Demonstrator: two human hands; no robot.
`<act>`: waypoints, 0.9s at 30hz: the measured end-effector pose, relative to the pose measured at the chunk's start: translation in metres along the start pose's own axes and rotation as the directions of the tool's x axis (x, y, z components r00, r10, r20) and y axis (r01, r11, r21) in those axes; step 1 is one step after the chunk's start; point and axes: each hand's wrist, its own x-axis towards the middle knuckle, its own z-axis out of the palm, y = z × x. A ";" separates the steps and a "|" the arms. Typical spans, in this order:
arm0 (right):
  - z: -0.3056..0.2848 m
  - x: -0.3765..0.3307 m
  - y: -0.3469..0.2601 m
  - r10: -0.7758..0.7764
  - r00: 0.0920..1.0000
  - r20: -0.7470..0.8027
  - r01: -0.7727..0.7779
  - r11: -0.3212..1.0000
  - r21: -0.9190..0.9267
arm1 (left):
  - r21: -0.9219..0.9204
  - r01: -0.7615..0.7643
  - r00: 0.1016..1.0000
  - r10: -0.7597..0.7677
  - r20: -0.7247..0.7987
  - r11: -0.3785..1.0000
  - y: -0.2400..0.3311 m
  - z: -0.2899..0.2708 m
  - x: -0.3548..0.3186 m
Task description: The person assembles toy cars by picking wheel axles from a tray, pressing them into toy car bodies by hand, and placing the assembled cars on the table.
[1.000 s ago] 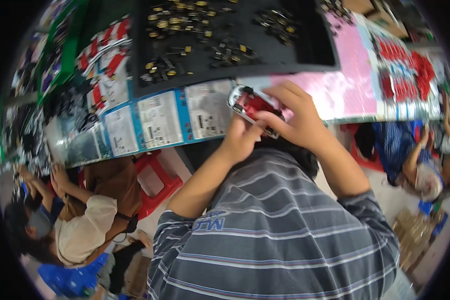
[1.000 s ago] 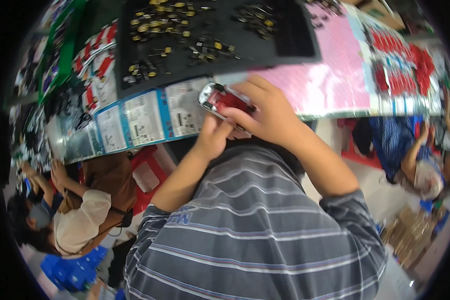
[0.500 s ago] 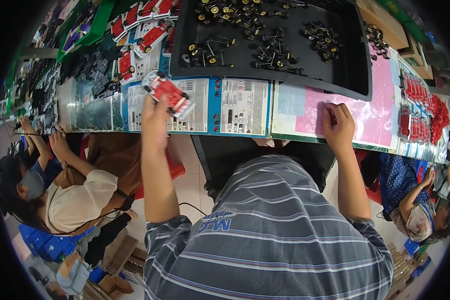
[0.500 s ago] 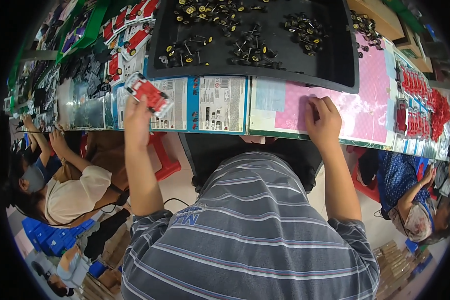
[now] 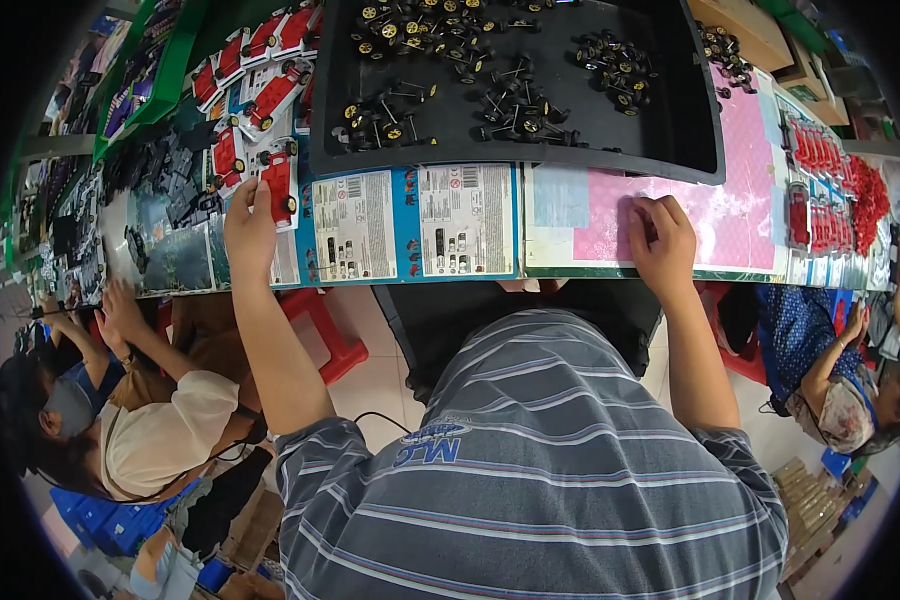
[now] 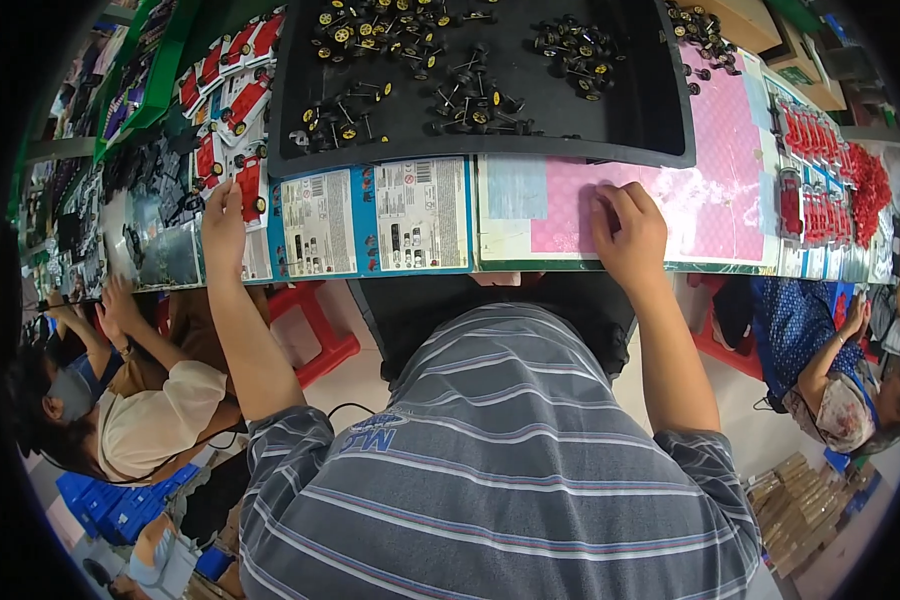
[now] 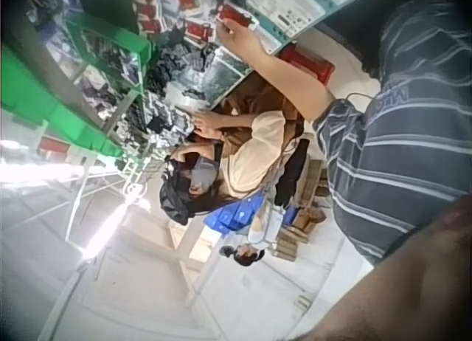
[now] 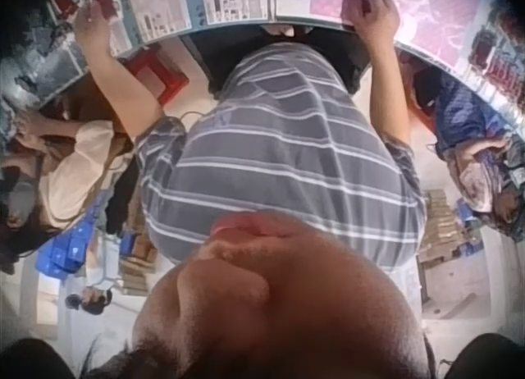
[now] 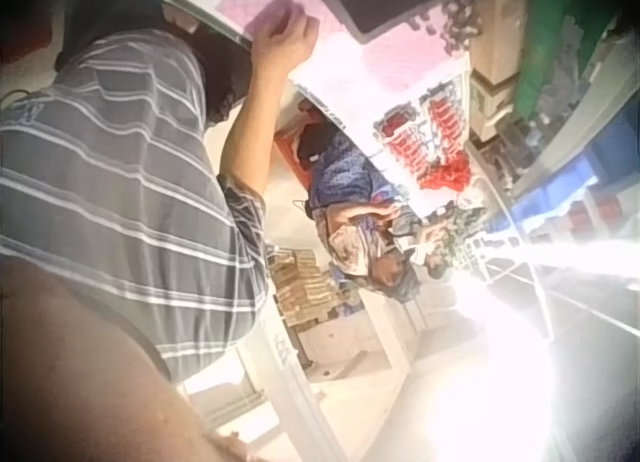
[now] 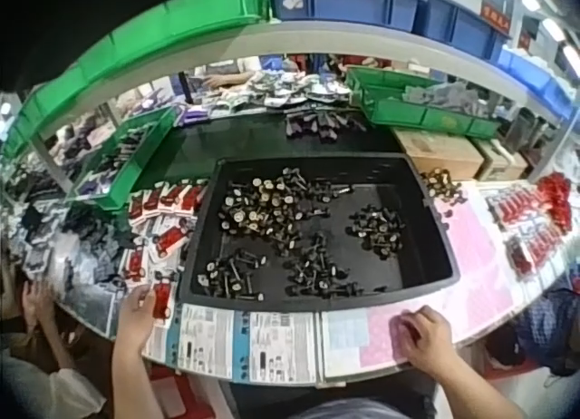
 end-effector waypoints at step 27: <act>-0.001 0.001 0.002 0.027 1.000 0.016 -0.027 1.000 0.006 | 0.760 -0.237 0.923 0.384 -0.018 0.605 0.059 0.047 0.081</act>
